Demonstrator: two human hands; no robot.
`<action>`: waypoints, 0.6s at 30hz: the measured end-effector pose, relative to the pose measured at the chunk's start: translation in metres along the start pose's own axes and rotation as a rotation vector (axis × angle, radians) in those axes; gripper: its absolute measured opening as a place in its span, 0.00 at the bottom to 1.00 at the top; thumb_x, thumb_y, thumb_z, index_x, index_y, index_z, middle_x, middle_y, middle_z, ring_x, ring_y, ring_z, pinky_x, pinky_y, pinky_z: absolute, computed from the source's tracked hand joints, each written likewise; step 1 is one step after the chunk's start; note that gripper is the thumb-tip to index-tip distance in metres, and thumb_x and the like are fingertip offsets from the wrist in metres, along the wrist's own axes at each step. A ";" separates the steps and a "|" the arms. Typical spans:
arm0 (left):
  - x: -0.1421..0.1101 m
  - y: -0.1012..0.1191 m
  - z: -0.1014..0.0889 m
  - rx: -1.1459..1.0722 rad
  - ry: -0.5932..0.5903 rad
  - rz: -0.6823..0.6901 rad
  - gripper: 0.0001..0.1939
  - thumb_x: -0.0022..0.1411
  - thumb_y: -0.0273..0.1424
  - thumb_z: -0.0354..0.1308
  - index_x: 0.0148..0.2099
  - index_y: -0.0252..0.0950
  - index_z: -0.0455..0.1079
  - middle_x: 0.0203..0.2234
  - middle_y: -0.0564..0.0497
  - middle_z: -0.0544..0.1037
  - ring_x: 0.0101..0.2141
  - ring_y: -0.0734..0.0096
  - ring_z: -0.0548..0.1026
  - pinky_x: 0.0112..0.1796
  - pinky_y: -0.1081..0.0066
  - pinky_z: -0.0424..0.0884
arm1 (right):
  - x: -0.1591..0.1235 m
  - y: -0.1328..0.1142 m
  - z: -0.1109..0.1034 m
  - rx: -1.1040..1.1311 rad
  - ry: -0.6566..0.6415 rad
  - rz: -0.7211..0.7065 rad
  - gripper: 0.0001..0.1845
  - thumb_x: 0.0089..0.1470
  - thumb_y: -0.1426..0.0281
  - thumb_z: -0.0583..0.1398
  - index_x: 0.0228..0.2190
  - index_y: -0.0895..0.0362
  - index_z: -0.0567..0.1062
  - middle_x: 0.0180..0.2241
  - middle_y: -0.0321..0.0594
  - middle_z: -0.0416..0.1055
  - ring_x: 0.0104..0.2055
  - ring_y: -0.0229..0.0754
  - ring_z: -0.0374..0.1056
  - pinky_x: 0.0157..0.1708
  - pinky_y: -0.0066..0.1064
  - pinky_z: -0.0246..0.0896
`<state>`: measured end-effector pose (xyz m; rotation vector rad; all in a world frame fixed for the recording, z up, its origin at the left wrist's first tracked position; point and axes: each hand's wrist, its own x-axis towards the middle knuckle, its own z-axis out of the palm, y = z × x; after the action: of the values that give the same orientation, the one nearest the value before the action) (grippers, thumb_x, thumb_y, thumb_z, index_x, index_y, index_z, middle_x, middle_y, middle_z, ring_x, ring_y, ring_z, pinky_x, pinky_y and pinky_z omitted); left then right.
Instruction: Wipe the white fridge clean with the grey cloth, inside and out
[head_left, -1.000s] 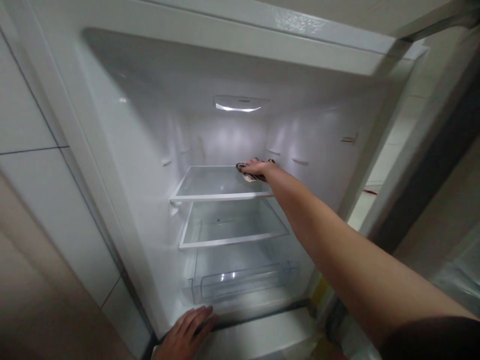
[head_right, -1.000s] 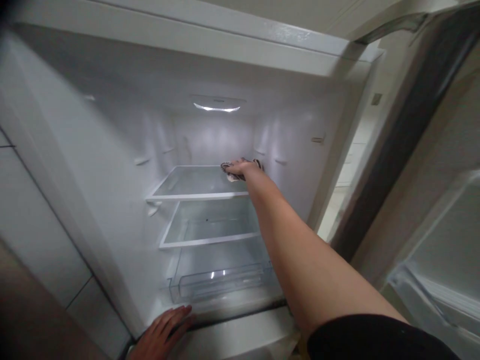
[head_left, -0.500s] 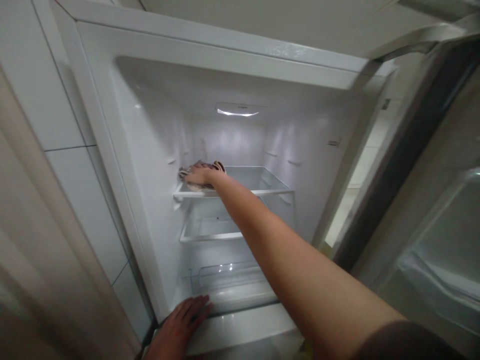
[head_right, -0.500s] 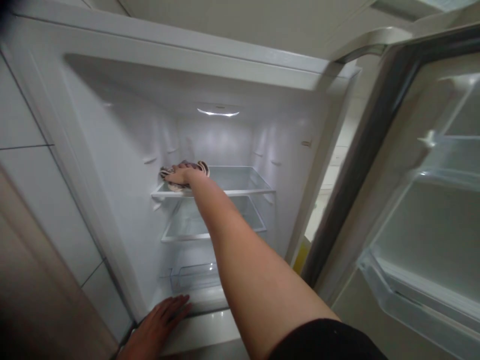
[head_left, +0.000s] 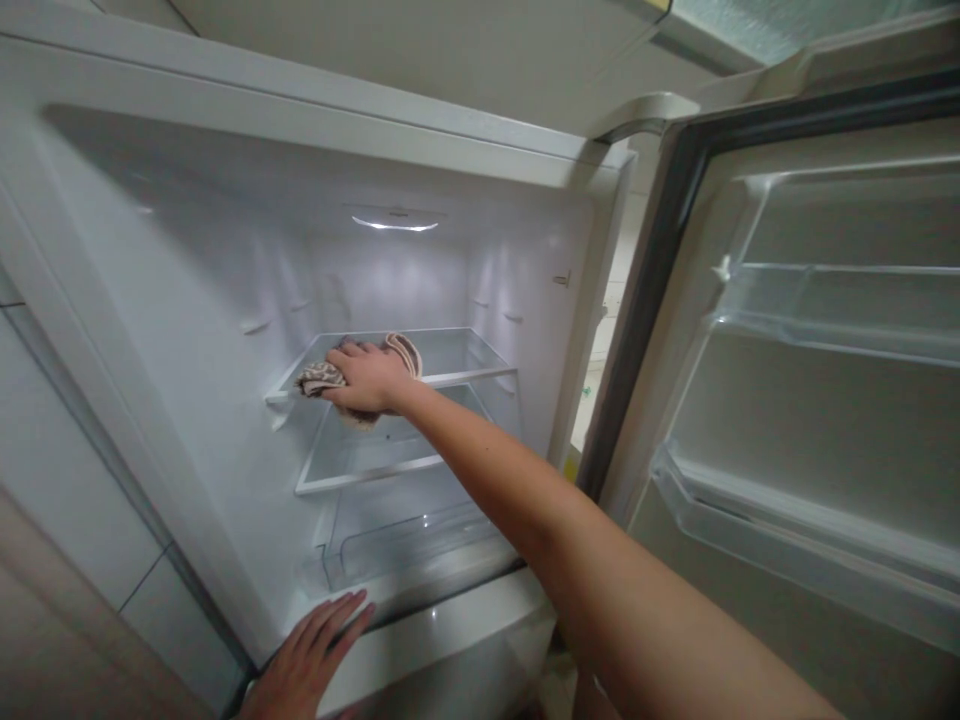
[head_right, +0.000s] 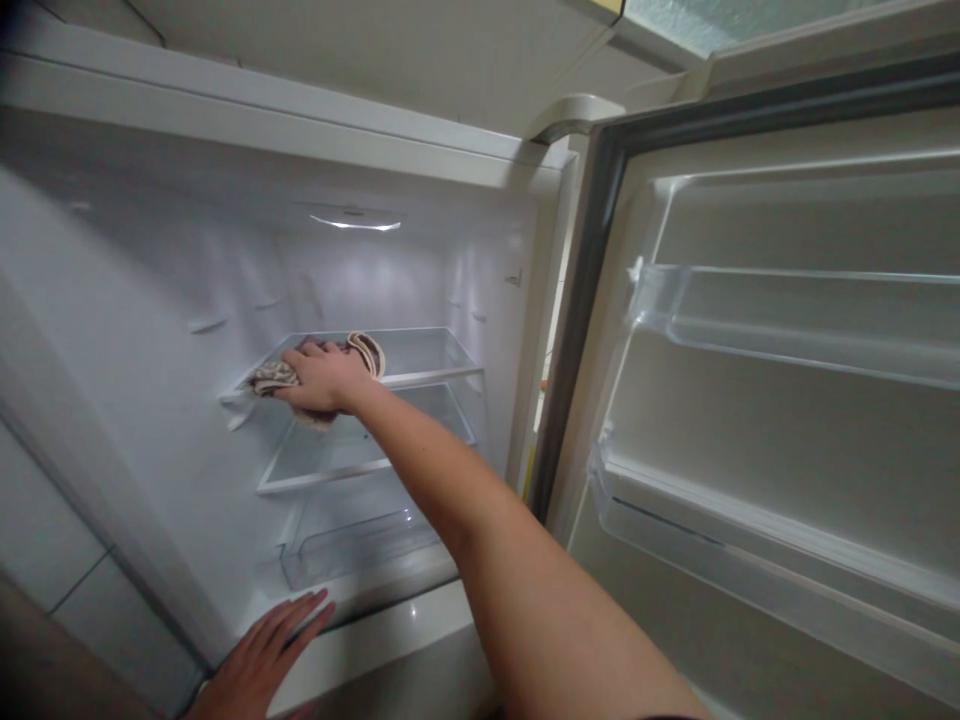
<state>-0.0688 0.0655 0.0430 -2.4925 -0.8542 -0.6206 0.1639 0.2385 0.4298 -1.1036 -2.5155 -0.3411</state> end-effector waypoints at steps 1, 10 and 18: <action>0.000 0.000 0.000 0.006 0.005 0.000 0.51 0.62 0.56 0.68 0.81 0.48 0.58 0.72 0.52 0.72 0.65 0.55 0.71 0.64 0.62 0.67 | -0.006 -0.004 0.002 -0.035 0.029 -0.015 0.30 0.71 0.49 0.61 0.65 0.50 0.70 0.67 0.45 0.68 0.65 0.62 0.66 0.61 0.58 0.69; -0.002 0.001 0.003 0.005 -0.013 0.011 0.51 0.60 0.51 0.70 0.80 0.45 0.60 0.72 0.51 0.71 0.67 0.53 0.69 0.66 0.60 0.63 | -0.046 -0.036 0.049 -0.171 0.387 0.040 0.24 0.69 0.61 0.63 0.64 0.51 0.72 0.61 0.46 0.71 0.59 0.53 0.67 0.62 0.49 0.63; -0.003 -0.001 0.001 0.040 -0.046 0.014 0.53 0.59 0.56 0.68 0.81 0.46 0.58 0.73 0.53 0.71 0.67 0.54 0.69 0.66 0.60 0.63 | -0.060 -0.020 0.082 -0.005 0.263 -0.184 0.23 0.80 0.68 0.51 0.67 0.45 0.76 0.72 0.37 0.65 0.74 0.42 0.62 0.72 0.40 0.62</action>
<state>-0.0710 0.0653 0.0404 -2.4830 -0.8571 -0.5381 0.1672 0.2154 0.3292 -0.7734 -2.3832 -0.5079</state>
